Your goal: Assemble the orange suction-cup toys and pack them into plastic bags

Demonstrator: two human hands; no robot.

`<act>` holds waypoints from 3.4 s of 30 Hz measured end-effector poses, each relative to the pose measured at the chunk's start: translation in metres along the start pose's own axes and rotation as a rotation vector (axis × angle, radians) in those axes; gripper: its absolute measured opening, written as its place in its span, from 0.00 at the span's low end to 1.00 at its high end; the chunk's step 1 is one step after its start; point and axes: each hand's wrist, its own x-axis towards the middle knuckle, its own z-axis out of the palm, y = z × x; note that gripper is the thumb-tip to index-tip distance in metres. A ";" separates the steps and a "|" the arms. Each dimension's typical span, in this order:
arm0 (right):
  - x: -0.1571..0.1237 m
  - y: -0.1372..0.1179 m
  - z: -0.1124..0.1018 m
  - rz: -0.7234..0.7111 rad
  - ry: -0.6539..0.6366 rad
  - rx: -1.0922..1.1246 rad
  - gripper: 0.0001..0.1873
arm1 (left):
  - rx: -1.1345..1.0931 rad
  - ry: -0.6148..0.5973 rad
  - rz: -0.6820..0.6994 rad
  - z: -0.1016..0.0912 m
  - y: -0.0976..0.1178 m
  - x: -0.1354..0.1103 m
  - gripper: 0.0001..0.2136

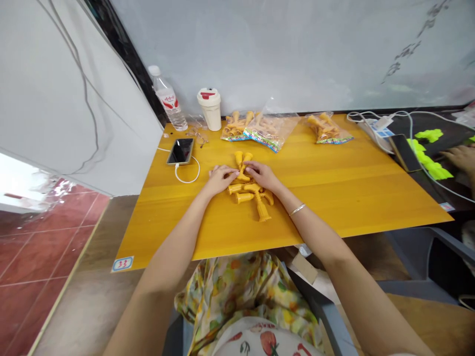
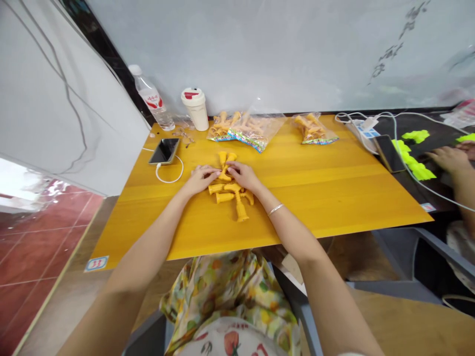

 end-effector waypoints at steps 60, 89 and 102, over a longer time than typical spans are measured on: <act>0.016 0.038 -0.014 -0.016 0.210 0.089 0.25 | -0.035 0.054 0.315 0.002 -0.015 0.011 0.13; 0.003 0.025 -0.031 -0.085 0.116 -0.180 0.16 | -0.002 -0.176 0.435 -0.010 0.003 -0.016 0.15; 0.001 0.019 -0.034 -0.045 0.045 -0.113 0.15 | 0.158 0.073 0.302 -0.005 -0.007 -0.010 0.14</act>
